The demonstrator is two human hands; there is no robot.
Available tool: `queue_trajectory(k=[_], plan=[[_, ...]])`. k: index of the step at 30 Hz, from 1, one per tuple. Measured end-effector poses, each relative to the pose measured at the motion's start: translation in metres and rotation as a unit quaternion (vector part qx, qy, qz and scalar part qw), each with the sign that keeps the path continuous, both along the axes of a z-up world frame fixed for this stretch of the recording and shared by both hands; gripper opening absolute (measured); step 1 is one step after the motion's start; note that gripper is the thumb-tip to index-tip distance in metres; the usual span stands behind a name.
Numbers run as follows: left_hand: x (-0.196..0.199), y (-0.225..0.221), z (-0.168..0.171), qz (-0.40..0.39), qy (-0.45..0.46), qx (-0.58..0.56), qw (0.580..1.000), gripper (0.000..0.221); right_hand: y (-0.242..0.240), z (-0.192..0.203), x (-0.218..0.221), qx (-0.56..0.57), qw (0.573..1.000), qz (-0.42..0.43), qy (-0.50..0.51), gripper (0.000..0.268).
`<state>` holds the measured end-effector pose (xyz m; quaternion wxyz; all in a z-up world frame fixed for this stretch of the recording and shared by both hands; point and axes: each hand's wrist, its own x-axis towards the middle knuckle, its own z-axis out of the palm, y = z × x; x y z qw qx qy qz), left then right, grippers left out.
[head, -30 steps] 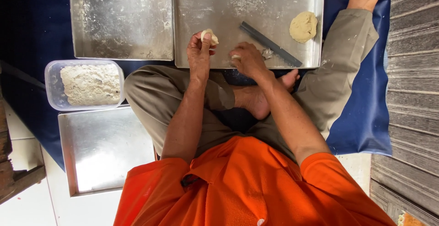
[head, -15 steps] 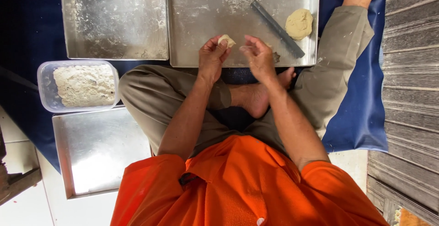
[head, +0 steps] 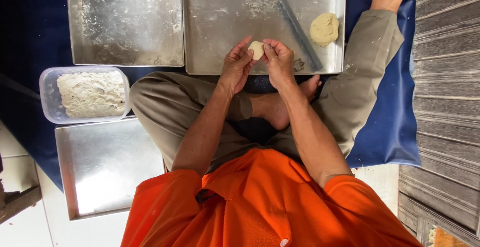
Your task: Preparing cookies by rolling out dough with a small rod and cutting star shapes with a mold before placing them on a baking tray.
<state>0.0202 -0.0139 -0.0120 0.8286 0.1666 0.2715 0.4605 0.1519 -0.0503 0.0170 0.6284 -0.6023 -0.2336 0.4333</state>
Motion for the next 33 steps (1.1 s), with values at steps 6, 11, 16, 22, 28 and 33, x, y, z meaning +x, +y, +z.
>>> queue_trajectory(k=[6,11,16,22,28,33], plan=[[-0.007,-0.005,0.017,-0.027,0.026,0.016,0.999,0.039,-0.018,0.044,-0.017,0.028,0.979,0.112,-0.166,0.046],[-0.013,-0.001,0.005,-0.054,0.123,0.074,0.988,0.034,-0.018,0.043,-0.007,0.036,0.963,0.129,-0.234,0.039],[-0.015,0.005,0.004,-0.072,0.157,0.079,0.982,0.028,-0.016,0.026,-0.004,0.029,0.969,0.16,-0.189,0.031],[-0.016,-0.001,0.016,-0.078,0.143,0.092,0.982,0.024,-0.01,0.012,0.003,0.035,0.984,0.119,-0.125,0.023],[-0.018,-0.009,0.04,-0.109,0.156,0.125,0.974,0.038,-0.01,0.029,0.018,-0.024,0.913,0.174,-0.369,0.038],[-0.014,-0.001,0.01,-0.091,0.253,0.112,0.957,0.024,-0.013,0.015,0.015,-0.025,0.917,0.149,-0.37,0.032]])
